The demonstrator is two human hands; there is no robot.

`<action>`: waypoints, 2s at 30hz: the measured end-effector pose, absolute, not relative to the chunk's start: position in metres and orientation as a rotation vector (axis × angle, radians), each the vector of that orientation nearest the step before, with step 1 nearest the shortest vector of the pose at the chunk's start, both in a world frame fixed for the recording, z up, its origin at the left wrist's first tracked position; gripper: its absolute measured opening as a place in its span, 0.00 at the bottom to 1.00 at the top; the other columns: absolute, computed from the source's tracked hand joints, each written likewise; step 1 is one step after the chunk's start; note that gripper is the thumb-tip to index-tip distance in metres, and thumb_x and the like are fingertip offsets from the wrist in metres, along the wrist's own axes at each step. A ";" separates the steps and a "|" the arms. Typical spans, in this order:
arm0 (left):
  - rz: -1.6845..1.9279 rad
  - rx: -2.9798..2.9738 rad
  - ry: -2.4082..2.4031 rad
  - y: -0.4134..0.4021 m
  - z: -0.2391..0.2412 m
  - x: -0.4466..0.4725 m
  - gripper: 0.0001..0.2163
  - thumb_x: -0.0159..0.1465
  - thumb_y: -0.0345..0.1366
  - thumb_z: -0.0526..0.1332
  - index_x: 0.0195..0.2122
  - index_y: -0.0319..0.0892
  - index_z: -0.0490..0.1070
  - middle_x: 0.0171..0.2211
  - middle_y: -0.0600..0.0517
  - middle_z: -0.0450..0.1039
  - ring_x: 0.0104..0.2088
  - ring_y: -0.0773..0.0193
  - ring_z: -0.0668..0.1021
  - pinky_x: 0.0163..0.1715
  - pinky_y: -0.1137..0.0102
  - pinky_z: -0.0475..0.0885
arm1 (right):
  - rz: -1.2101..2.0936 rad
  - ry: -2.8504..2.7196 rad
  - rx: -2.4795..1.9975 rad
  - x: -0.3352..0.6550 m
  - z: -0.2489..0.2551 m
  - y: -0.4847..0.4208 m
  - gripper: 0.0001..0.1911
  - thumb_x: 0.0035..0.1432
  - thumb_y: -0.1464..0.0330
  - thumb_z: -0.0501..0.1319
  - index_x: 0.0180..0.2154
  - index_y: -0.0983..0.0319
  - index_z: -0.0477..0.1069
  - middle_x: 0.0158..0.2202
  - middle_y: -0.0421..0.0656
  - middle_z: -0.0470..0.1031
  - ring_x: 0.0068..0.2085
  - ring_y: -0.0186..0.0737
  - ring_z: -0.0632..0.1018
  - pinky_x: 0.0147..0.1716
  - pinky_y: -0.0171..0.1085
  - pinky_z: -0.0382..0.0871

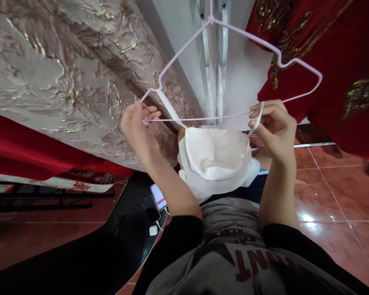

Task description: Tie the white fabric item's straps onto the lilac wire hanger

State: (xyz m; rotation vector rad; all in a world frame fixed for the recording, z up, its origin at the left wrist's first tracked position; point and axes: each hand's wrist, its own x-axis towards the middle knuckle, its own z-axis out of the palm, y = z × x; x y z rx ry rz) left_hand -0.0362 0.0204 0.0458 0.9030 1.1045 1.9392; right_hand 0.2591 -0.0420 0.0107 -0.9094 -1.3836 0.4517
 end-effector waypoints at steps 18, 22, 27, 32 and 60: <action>1.964 1.225 0.884 0.003 -0.012 -0.007 0.05 0.73 0.39 0.64 0.40 0.48 0.70 0.36 0.54 0.84 0.30 0.65 0.80 0.37 0.67 0.76 | 0.059 -1.097 -0.877 0.311 -0.001 -0.012 0.20 0.61 0.59 0.73 0.55 0.50 0.80 0.55 0.41 0.76 0.51 0.41 0.81 0.52 0.45 0.78; 1.946 1.231 0.869 0.002 -0.010 -0.007 0.04 0.71 0.39 0.64 0.39 0.49 0.71 0.35 0.54 0.84 0.29 0.64 0.78 0.36 0.65 0.74 | 0.157 -1.288 -0.967 0.301 0.053 -0.012 0.07 0.57 0.66 0.72 0.39 0.60 0.83 0.37 0.44 0.83 0.39 0.41 0.82 0.41 0.43 0.76; 1.970 1.126 0.866 -0.005 0.001 0.002 0.04 0.70 0.38 0.65 0.38 0.48 0.70 0.32 0.54 0.81 0.28 0.66 0.75 0.34 0.67 0.71 | 0.060 -1.552 -1.117 0.284 0.087 -0.014 0.11 0.54 0.69 0.76 0.37 0.56 0.77 0.37 0.43 0.80 0.41 0.44 0.80 0.46 0.46 0.76; 1.955 1.042 0.873 -0.008 0.004 0.008 0.07 0.71 0.39 0.66 0.38 0.46 0.69 0.32 0.53 0.80 0.27 0.66 0.75 0.32 0.71 0.71 | -0.257 -1.492 -0.937 0.256 0.060 -0.029 0.17 0.64 0.56 0.68 0.53 0.52 0.76 0.52 0.48 0.75 0.60 0.54 0.76 0.60 0.55 0.76; 1.965 0.947 0.670 -0.047 0.071 -0.048 0.13 0.75 0.37 0.58 0.45 0.46 0.85 0.55 0.50 0.81 0.54 0.67 0.80 0.34 0.82 0.74 | 0.193 -1.355 -1.101 0.236 -0.001 -0.039 0.12 0.65 0.54 0.69 0.43 0.54 0.80 0.44 0.42 0.68 0.33 0.32 0.67 0.29 0.36 0.68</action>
